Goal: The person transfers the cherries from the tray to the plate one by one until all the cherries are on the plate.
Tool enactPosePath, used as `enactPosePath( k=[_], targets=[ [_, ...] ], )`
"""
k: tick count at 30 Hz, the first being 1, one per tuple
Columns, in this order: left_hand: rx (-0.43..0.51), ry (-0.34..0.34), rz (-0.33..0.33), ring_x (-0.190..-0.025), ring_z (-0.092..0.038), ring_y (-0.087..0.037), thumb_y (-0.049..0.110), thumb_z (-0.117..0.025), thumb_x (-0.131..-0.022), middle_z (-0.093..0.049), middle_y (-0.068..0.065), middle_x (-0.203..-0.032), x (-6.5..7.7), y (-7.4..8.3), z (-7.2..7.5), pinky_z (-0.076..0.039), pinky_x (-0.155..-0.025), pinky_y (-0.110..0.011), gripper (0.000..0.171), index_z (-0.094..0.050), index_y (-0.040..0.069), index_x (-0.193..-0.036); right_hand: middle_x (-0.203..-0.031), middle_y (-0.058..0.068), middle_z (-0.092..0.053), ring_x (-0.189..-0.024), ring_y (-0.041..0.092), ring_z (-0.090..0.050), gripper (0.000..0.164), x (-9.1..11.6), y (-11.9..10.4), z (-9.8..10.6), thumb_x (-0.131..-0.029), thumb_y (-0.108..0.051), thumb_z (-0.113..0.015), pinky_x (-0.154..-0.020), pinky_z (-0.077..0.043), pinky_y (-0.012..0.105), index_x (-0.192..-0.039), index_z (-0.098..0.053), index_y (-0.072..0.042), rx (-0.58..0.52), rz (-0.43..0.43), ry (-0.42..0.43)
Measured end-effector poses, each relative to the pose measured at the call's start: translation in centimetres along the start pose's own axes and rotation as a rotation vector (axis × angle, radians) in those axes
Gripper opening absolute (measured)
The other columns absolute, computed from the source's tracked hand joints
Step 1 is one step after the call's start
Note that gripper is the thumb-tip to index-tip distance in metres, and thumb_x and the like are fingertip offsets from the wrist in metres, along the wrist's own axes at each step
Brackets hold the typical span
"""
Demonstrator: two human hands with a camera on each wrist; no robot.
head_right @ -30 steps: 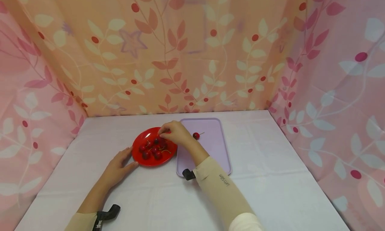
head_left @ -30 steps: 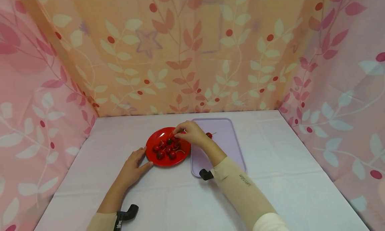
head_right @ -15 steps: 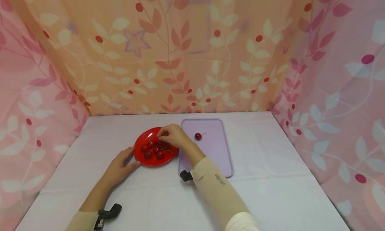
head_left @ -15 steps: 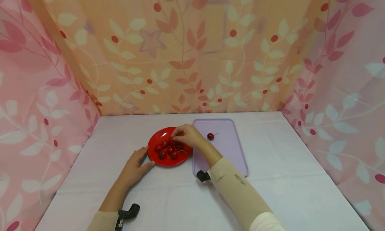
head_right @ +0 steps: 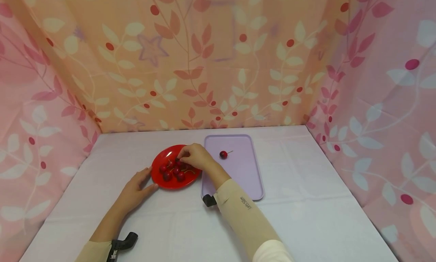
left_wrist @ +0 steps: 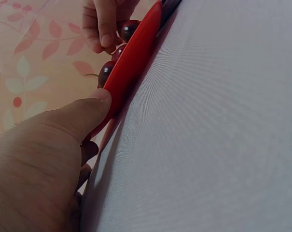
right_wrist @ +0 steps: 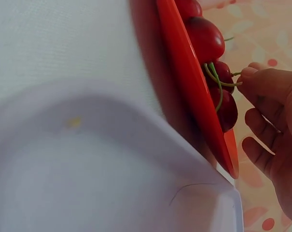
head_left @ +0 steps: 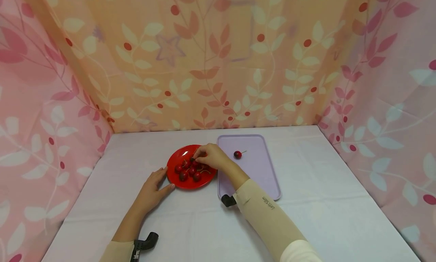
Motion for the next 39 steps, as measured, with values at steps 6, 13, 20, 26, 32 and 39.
enactPosePath(
  k=[6, 13, 20, 26, 32, 39],
  targets=[
    [0.004, 0.0, 0.002, -0.153, -0.023, -0.046, 0.049, -0.074, -0.091, -0.038, -0.018, -0.163, 0.0, 0.1, 0.0, -0.021, -0.12, -0.07, 0.085, -0.038, 0.015, -0.16, -0.094, -0.013, -0.074, -0.099, 0.009, -0.065, 0.006, -0.3, 0.6, 0.0, -0.093, -0.018, -0.077, -0.099, -0.053, 0.029, -0.097, -0.079, -0.022, 0.031, 0.0, 0.001],
    [-0.011, 0.003, 0.004, -0.154, -0.023, -0.045, 0.051, -0.074, -0.091, -0.037, -0.017, -0.163, -0.1, -0.2, -0.1, -0.021, -0.119, -0.07, 0.086, -0.036, 0.016, -0.16, -0.099, -0.013, -0.074, -0.101, 0.01, -0.063, 0.008, -0.3, 0.7, 0.7, -0.093, -0.018, -0.076, -0.099, -0.052, 0.03, -0.097, -0.08, -0.023, 0.082, 0.007, 0.018],
    [-0.002, -0.004, 0.008, -0.154, -0.022, -0.045, 0.053, -0.072, -0.091, -0.036, -0.016, -0.164, -0.1, -0.1, -0.1, -0.022, -0.118, -0.071, 0.086, -0.036, 0.018, -0.16, -0.098, -0.01, -0.074, -0.102, 0.013, -0.062, 0.009, 0.5, 0.2, 2.1, -0.094, -0.016, -0.074, -0.098, -0.051, 0.032, -0.1, -0.08, -0.02, 0.135, 0.001, 0.039],
    [-0.001, -0.003, 0.0, -0.154, -0.023, -0.045, 0.052, -0.072, -0.091, -0.036, -0.016, -0.164, 0.0, -0.2, 0.0, -0.022, -0.119, -0.071, 0.086, -0.036, 0.016, -0.16, -0.102, -0.007, -0.076, -0.102, 0.017, -0.062, 0.011, 1.3, 0.1, 3.4, -0.092, -0.015, -0.074, -0.098, -0.05, 0.035, -0.101, -0.08, -0.019, 0.221, 0.054, 0.068],
    [-0.009, 0.002, -0.005, -0.153, -0.023, -0.046, 0.052, -0.073, -0.091, -0.037, -0.017, -0.163, 0.1, -0.2, 0.0, -0.022, -0.118, -0.072, 0.085, -0.037, 0.016, -0.16, -0.098, -0.006, -0.073, -0.102, 0.021, -0.063, 0.014, 2.5, 0.7, 5.0, -0.092, -0.014, -0.073, -0.095, -0.05, 0.035, -0.104, -0.08, -0.017, 0.207, 0.05, 0.105],
    [-0.017, 0.012, -0.022, -0.153, -0.025, -0.045, 0.051, -0.073, -0.091, -0.038, -0.017, -0.163, 0.0, 0.0, 0.0, -0.022, -0.118, -0.072, 0.085, -0.038, 0.016, -0.16, -0.102, -0.004, -0.073, -0.112, 0.023, -0.062, 0.012, 3.8, 1.5, 6.9, -0.092, -0.014, -0.075, -0.102, -0.049, 0.037, -0.102, -0.08, -0.019, 0.221, 0.049, 0.13]
  ],
)
Point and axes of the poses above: each hand's wrist, its own x-axis away from the middle knuckle, its own z-axis out of the back of the hand, y = z × x, the point moved 6 cm from there along -x, towards the middle knuckle
